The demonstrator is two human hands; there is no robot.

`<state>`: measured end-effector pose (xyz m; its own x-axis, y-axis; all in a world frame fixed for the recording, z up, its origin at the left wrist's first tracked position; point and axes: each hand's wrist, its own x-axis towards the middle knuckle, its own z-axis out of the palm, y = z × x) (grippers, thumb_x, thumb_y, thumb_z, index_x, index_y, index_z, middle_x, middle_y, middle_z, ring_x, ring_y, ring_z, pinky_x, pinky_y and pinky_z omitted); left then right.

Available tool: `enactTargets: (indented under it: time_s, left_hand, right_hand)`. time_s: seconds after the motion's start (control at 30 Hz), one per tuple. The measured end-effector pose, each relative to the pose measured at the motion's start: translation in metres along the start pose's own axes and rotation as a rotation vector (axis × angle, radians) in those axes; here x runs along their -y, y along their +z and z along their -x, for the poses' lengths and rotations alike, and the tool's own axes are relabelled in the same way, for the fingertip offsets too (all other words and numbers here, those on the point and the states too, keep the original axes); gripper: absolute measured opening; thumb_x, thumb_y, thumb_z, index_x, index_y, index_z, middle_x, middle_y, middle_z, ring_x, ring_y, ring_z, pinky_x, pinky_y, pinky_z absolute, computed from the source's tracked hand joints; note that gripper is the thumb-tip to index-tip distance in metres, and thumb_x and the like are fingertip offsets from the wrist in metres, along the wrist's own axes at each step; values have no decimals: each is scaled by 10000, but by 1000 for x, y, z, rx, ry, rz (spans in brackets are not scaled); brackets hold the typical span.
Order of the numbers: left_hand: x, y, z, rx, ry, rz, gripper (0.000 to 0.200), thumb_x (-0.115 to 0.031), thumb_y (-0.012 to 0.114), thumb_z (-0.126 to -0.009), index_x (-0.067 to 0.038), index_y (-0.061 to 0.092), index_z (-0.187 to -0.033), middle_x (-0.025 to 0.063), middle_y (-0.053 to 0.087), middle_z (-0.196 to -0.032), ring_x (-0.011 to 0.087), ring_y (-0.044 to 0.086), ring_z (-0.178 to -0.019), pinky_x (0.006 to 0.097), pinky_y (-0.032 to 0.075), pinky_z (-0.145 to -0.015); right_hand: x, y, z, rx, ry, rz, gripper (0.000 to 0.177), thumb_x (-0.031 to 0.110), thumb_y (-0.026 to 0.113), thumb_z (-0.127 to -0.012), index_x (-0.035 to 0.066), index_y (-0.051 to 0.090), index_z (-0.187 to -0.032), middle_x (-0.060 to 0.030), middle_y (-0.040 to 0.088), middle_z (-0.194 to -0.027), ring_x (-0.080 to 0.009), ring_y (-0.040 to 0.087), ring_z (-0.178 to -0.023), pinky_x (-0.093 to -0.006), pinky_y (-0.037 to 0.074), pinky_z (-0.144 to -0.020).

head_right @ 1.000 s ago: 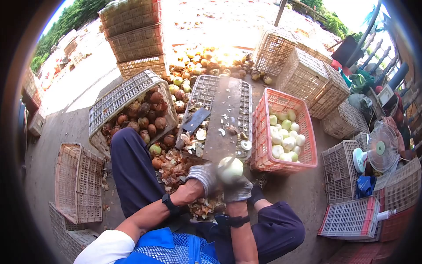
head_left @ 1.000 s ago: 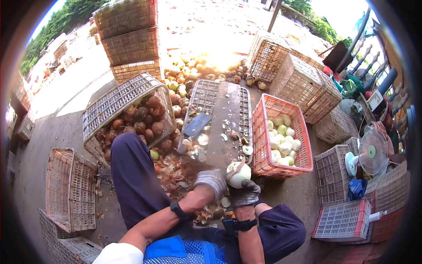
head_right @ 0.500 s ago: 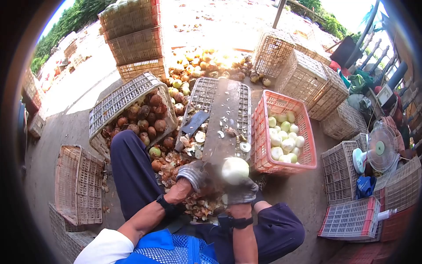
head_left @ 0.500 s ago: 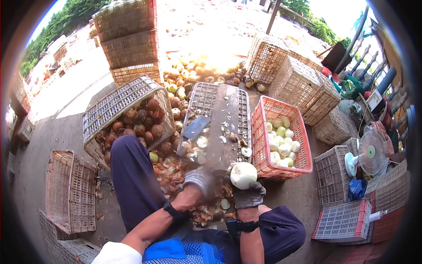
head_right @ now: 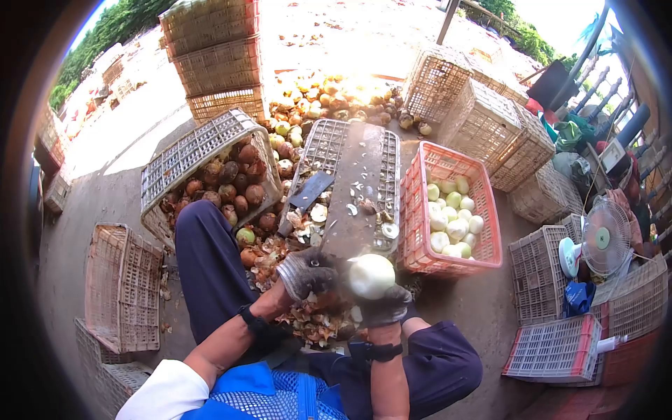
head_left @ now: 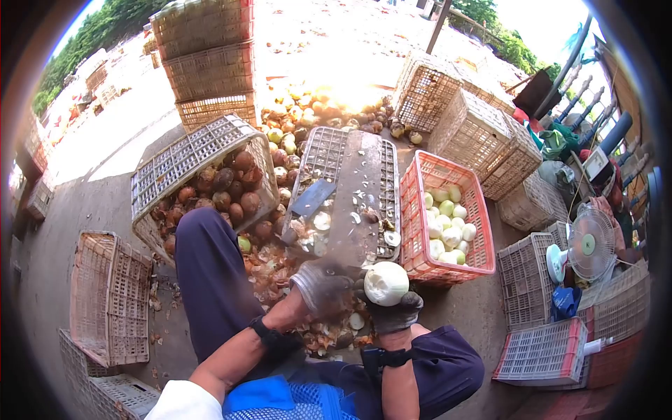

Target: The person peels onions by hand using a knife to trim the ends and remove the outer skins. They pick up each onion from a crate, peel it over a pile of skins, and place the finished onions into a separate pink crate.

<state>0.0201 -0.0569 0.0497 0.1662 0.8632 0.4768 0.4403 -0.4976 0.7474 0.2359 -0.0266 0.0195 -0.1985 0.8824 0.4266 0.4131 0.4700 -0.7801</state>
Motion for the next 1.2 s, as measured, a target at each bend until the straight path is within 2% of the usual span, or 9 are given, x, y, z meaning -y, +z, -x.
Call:
enactTargets:
  time_s: [0.1, 0.27, 0.43, 0.67, 0.8, 0.9, 1.0, 1.1, 1.2]
  left_hand:
    - [-31, -19, -21, -82, -723, 896, 311, -70, 757, -717, -19, 672, -1012, 93, 665, -962, 177, 628, -820, 315, 525, -704]
    - [-21, -19, -28, 88, -681, 576, 355, -150, 807, -657, -6, 684, -958, 72, 684, -901, 109, 611, -796, 295, 512, -682]
    - [17, -10, -8, 60, -88, 170, 258, -125, 784, -652, -17, 679, -861, 54, 674, -827, 118, 595, -717, 286, 485, -603]
    - [42, -21, 7, -279, -706, 783, 256, 23, 731, -646, -5, 633, -881, 47, 642, -775, 108, 598, -700, 264, 492, -584]
    - [66, -22, 6, -35, -733, -71, 266, -18, 743, -629, -40, 620, -864, 36, 616, -741, 145, 574, -653, 308, 492, -544]
    - [37, -22, 2, -12, -844, 255, 226, -44, 758, -681, -41, 632, -869, 37, 616, -744, 127, 566, -652, 311, 497, -581]
    - [-1, -29, -1, -1, -649, 448, 209, -72, 758, -729, -37, 655, -907, 45, 627, -766, 134, 575, -648, 312, 499, -601]
    - [-3, -20, -1, 16, -293, 86, 211, -100, 751, -760, -40, 673, -947, 44, 632, -766, 144, 575, -632, 316, 492, -597]
    - [-25, -16, -5, 68, -211, -25, 214, -201, 716, -800, -61, 683, -958, 114, 640, -799, 267, 625, -645, 365, 497, -602]
  right_hand:
    - [2, -1, 2, 29, -26, 45, 255, 196, 743, -723, 60, 669, -926, -98, 661, -801, -256, 647, -710, -347, 533, -625]
    - [6, 0, 4, 81, -66, 129, 280, 193, 757, -713, 55, 670, -940, -102, 663, -812, -258, 649, -719, -348, 536, -630]
    - [-12, 12, 7, 55, -88, 112, 247, 251, 767, -708, 79, 689, -867, -108, 657, -732, -293, 649, -642, -361, 535, -562]
    - [2, 3, 4, 164, -38, 250, 266, 92, 771, -700, 43, 698, -950, -60, 716, -847, -163, 685, -756, -291, 547, -693]
    - [7, -4, -6, 106, -78, 286, 274, 141, 790, -667, 63, 704, -915, -55, 714, -821, -175, 686, -731, -299, 546, -681]
    - [0, -6, -7, 30, -61, 267, 293, 164, 803, -631, 83, 708, -895, -52, 707, -798, -190, 685, -719, -299, 543, -669]
    - [5, -11, 0, 33, -60, 291, 301, 159, 806, -620, 76, 704, -891, -58, 703, -788, -203, 685, -716, -312, 538, -655]
    - [10, -16, 4, 5, -83, 364, 312, 159, 819, -609, 62, 698, -879, -61, 701, -779, -213, 687, -713, -324, 535, -646]
    - [14, -15, 3, -55, -58, 258, 314, 166, 830, -611, 47, 688, -865, -74, 693, -762, -232, 682, -693, -337, 530, -622]
